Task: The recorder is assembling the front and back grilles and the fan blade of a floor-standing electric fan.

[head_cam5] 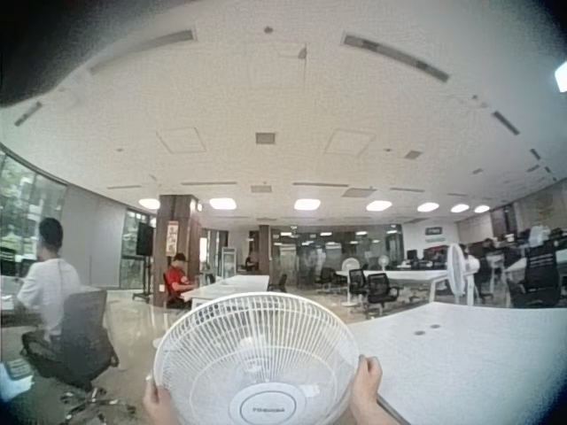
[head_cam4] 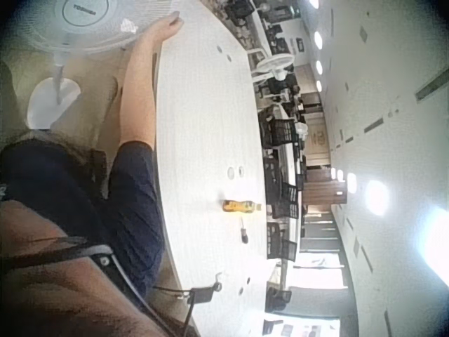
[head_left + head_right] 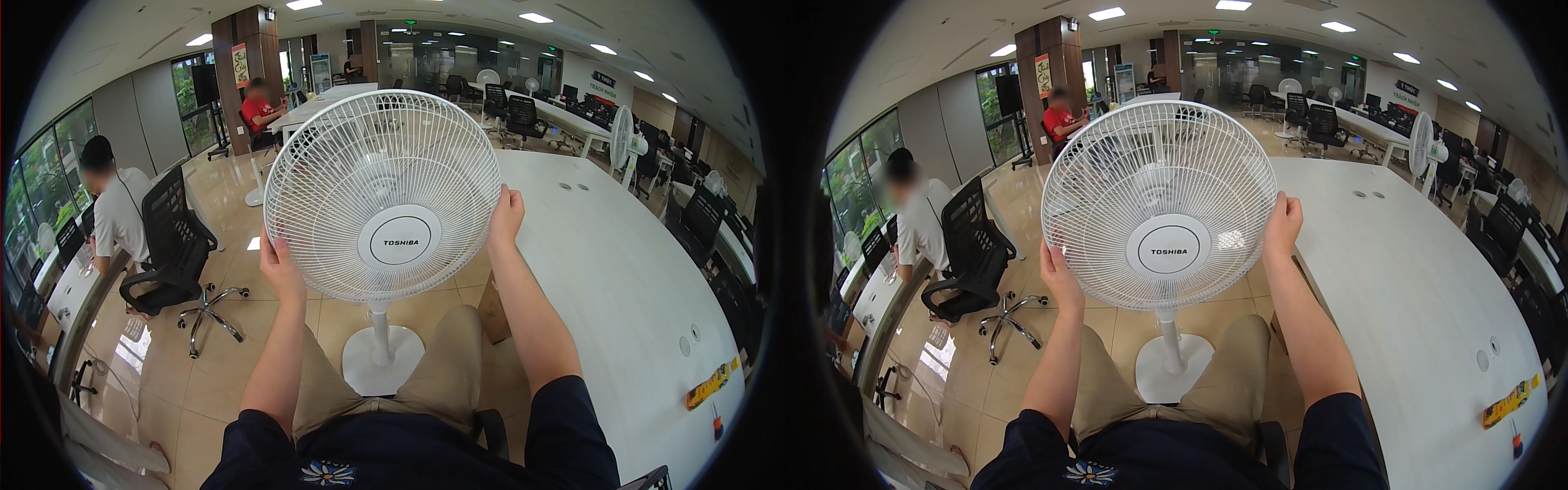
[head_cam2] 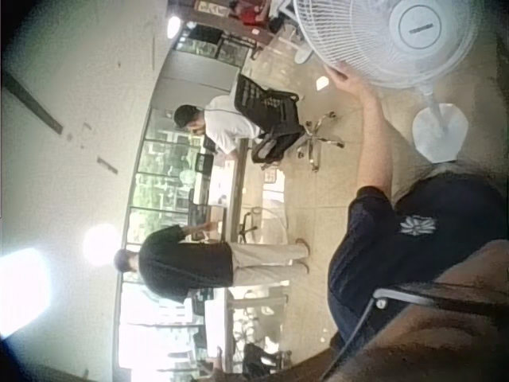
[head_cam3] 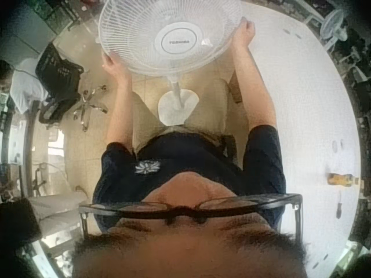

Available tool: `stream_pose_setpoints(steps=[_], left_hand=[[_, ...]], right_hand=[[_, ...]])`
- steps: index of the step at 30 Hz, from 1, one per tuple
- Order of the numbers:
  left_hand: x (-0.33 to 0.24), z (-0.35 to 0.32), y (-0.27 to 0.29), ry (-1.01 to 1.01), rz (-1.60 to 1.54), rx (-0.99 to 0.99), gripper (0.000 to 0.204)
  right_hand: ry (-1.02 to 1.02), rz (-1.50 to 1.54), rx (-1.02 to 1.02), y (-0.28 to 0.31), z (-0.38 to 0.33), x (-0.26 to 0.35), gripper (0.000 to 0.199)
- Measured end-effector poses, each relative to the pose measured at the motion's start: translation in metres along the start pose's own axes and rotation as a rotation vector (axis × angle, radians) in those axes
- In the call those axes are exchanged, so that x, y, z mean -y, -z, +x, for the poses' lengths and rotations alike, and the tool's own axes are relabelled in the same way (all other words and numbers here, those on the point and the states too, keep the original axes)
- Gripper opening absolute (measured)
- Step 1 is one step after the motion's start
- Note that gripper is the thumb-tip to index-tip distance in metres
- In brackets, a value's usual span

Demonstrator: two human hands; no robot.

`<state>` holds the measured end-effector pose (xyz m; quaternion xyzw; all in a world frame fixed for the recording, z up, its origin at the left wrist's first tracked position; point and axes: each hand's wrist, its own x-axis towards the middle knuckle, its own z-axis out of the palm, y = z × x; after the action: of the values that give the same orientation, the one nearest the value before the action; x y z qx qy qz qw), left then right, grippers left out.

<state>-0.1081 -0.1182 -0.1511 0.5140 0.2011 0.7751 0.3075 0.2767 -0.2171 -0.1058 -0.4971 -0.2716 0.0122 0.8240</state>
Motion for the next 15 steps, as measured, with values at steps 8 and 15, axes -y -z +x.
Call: stream_pose_setpoints(steps=[8, 15], left_hand=[[0.006, 0.003, 0.001, -0.009, 0.003, 0.015, 0.054], [0.018, 0.012, 0.008, 0.047, 0.023, 0.066, 0.058]], right_hand=[[-0.173, 0.137, 0.097, -0.004, -0.008, 0.010, 0.045], [-0.067, 0.154, 0.133, -0.007, -0.014, 0.011, 0.053]])
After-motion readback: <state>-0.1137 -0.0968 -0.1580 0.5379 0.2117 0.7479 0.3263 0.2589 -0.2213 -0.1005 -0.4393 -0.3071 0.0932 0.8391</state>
